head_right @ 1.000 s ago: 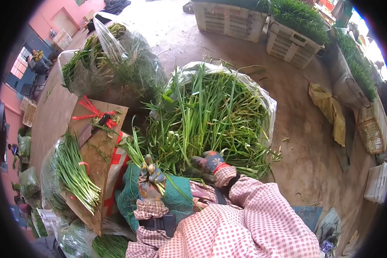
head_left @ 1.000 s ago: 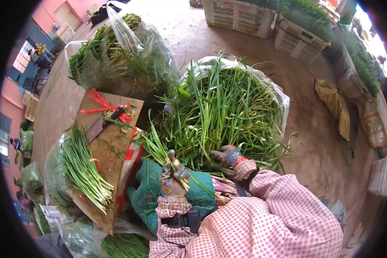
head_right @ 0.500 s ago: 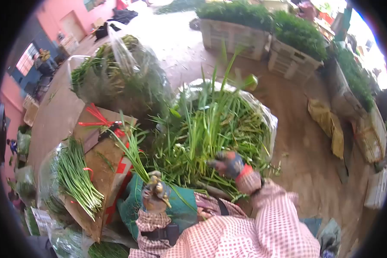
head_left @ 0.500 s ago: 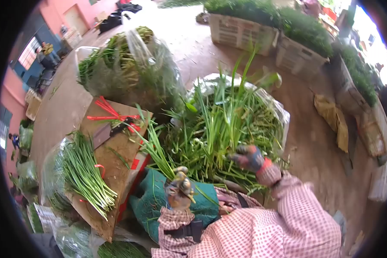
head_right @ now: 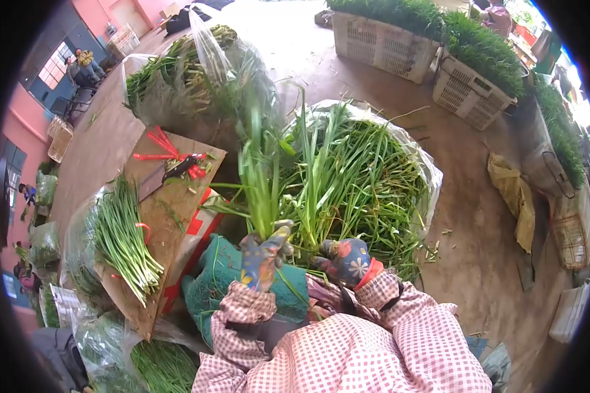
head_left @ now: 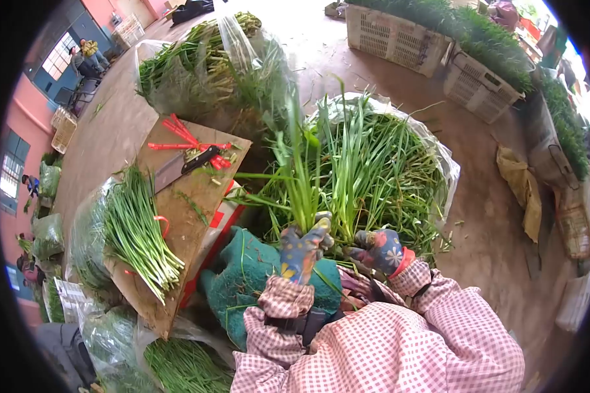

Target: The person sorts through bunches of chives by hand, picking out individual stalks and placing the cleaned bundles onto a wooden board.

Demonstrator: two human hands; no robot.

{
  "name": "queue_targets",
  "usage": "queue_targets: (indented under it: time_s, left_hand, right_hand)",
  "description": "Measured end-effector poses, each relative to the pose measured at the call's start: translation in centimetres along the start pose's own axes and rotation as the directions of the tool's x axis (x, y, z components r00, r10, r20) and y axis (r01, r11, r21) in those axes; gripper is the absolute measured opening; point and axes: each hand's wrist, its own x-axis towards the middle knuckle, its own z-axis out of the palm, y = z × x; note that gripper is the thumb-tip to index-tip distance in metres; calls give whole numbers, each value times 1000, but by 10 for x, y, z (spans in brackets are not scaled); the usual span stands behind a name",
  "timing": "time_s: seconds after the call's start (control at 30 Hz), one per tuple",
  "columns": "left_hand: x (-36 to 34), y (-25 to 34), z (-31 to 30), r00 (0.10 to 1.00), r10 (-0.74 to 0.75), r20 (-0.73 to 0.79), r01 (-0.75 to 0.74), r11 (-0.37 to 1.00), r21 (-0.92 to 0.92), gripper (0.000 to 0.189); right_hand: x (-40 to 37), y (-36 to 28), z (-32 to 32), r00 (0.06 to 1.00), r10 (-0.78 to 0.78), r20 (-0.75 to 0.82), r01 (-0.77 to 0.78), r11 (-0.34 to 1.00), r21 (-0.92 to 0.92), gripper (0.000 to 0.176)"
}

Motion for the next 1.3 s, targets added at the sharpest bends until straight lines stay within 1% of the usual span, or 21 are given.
queue_targets:
  time_s: [0.07,0.27,0.33,0.43,0.47,0.53,0.57,0.67,0.7,0.73,0.8,0.83,0.87,0.93,1.0,1.07,1.1,1.13,1.2,1.27,1.3]
  left_hand:
    - [6,-8,1,999,-29,21,28,999,35,22]
    - [28,-51,-4,996,44,82,-50,996,69,11]
    - [27,-50,-5,996,-41,73,32,991,130,11]
    - [24,-44,-11,971,-150,188,149,989,17,21]
    - [25,-47,-16,971,-150,187,149,989,19,21]
    - [24,-52,-23,940,-38,340,159,929,-333,22]
    - [22,-51,-24,933,-51,356,189,912,-365,24]
    - [19,-51,-19,953,-82,292,183,924,-336,24]
    - [24,-56,-25,941,-162,299,249,926,-285,22]
    - [22,-58,-25,942,-164,294,249,927,-282,22]
    - [20,-60,-22,972,-71,224,120,970,-214,21]
    - [18,-59,-21,972,-72,223,121,969,-214,21]
    - [17,-56,-19,977,-94,193,126,979,-159,22]
    - [17,-50,-15,983,-127,133,135,990,-48,24]
    - [20,-45,-14,994,-74,74,83,989,-125,25]
    - [30,-56,-21,996,94,7,-86,939,-332,28]
    - [34,-66,-31,992,103,70,-62,898,-436,29]
    - [37,-71,-37,984,120,132,-32,846,-531,31]
    - [49,-83,-47,989,49,140,24,880,-474,37]
    - [50,-81,-49,991,69,111,-2,858,-513,42]
    - [46,-77,-49,993,79,91,-12,814,-580,43]
  right_hand:
    - [1,-11,-2,993,-109,44,118,927,-356,18]
    - [-9,7,19,982,-114,148,176,832,-526,19]
    - [-10,7,20,980,-116,163,185,835,-518,21]
    - [-5,-7,3,964,32,264,25,977,-210,39]
    - [1,-17,-10,873,247,420,-232,969,-89,46]
    - [-3,8,1,875,248,415,-437,774,459,63]
    - [-1,13,-2,819,258,513,-522,707,478,70]
    - [8,17,26,885,54,462,-400,597,695,69]
    - [9,19,27,850,196,489,-459,732,503,67]
    - [16,23,43,943,20,333,-261,666,699,65]
    - [22,26,55,978,57,202,-208,398,894,59]
    - [22,23,62,994,-42,-103,108,147,983,43]
    - [22,23,62,994,-39,-103,107,148,983,43]
    - [30,10,48,848,450,280,-309,-10,951,25]
    - [32,6,39,818,519,250,-212,-132,968,19]
    - [25,28,41,769,614,175,-171,-65,983,21]
    - [21,46,44,767,594,244,-84,-283,955,18]
    - [20,45,37,698,676,236,-70,-263,962,16]
    - [9,70,36,765,614,195,-19,-281,959,15]
    - [-1,82,18,696,699,165,51,-278,959,15]
    - [-7,104,12,811,581,60,116,-260,959,16]
